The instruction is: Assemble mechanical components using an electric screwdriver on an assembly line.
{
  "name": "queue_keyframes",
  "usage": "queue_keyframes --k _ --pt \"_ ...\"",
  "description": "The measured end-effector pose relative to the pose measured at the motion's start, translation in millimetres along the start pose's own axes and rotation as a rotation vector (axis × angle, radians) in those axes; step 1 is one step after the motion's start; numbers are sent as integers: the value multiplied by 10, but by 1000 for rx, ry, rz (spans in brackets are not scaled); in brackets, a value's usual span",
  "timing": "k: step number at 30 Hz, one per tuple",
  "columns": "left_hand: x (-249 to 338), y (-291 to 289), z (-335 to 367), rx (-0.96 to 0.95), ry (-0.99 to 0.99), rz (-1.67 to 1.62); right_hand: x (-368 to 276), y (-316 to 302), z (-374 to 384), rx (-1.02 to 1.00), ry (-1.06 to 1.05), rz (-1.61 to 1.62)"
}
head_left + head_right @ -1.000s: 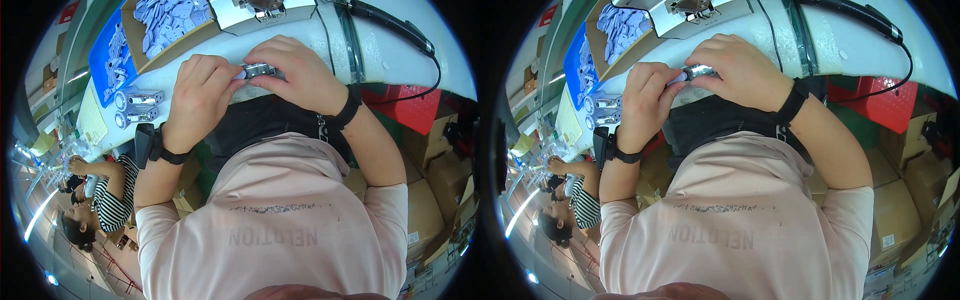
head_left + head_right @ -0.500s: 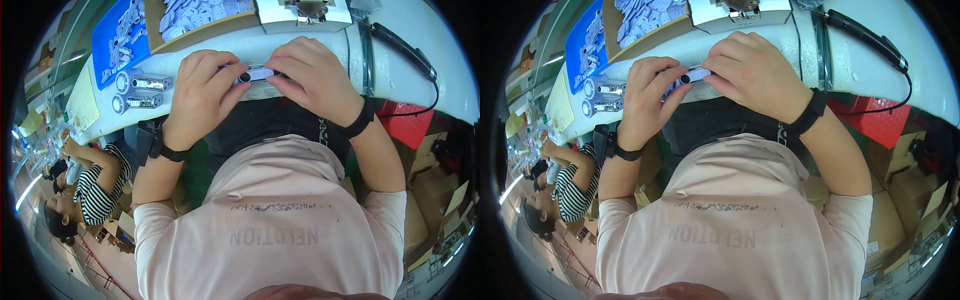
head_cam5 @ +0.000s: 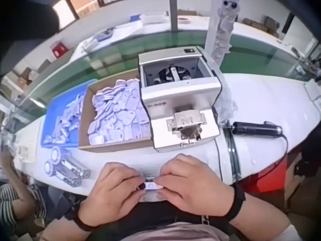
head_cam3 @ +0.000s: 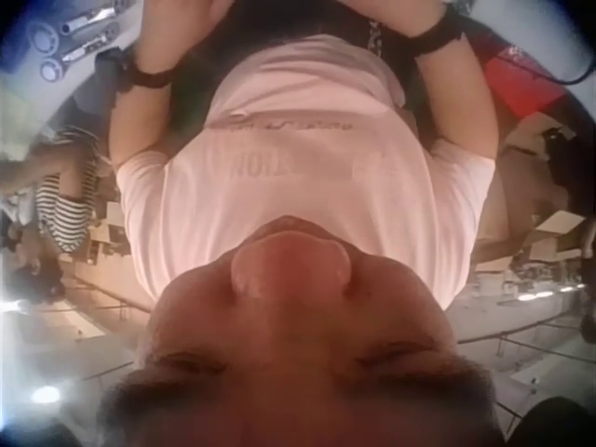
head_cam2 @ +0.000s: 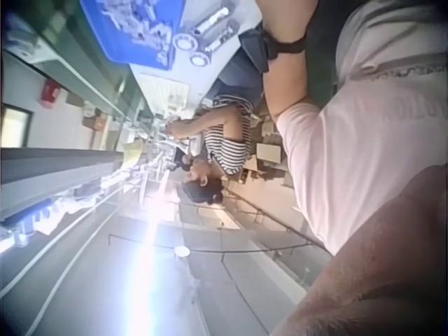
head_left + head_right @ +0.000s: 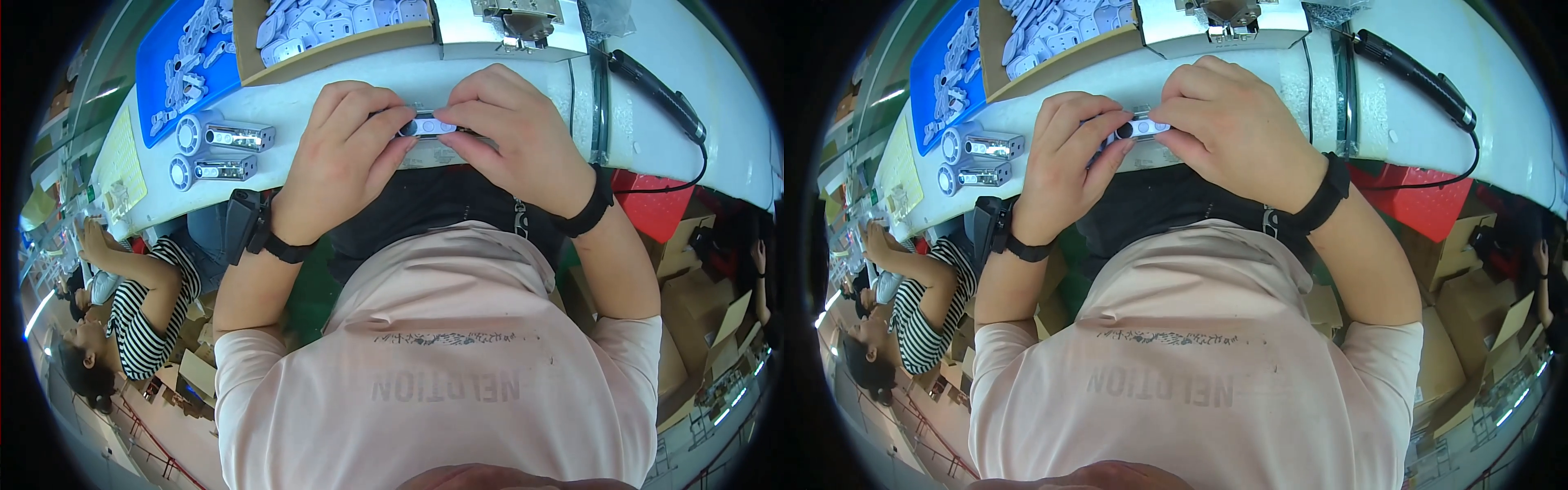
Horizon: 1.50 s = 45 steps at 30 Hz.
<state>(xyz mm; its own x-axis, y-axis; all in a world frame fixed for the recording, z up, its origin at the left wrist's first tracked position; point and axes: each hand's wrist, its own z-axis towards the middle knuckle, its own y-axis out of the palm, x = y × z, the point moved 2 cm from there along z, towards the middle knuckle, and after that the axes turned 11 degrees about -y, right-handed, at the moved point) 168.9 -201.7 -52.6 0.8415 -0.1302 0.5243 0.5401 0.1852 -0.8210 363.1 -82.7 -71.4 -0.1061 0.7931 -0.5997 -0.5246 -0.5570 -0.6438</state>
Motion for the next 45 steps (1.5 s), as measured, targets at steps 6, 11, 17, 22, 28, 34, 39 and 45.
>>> queue_keyframes --k 6,11,17,22,28,34,39,45 --pt "-25 23 -18 8 -1 -17 -28 -5 2 2 30 16" --pt "-43 38 -31 6 -1 -41 -46 7 -3 -21 21 -19" --pt "-50 52 -30 13 9 -52 21 50 -29 15 31 49" --pt "6 58 -52 30 -6 -18 21 -14 4 -34 227 200" --pt "126 -8 -153 -14 -7 49 -68 20 -56 -98 257 197" --pt "338 -89 -166 -88 -204 78 -245 31 -173 -81 174 144" --pt "253 -24 -120 -216 -209 -12 -131 50 -136 -132 152 196" --pt "174 -2 -97 -235 -206 -79 -90 75 -141 -127 163 232"
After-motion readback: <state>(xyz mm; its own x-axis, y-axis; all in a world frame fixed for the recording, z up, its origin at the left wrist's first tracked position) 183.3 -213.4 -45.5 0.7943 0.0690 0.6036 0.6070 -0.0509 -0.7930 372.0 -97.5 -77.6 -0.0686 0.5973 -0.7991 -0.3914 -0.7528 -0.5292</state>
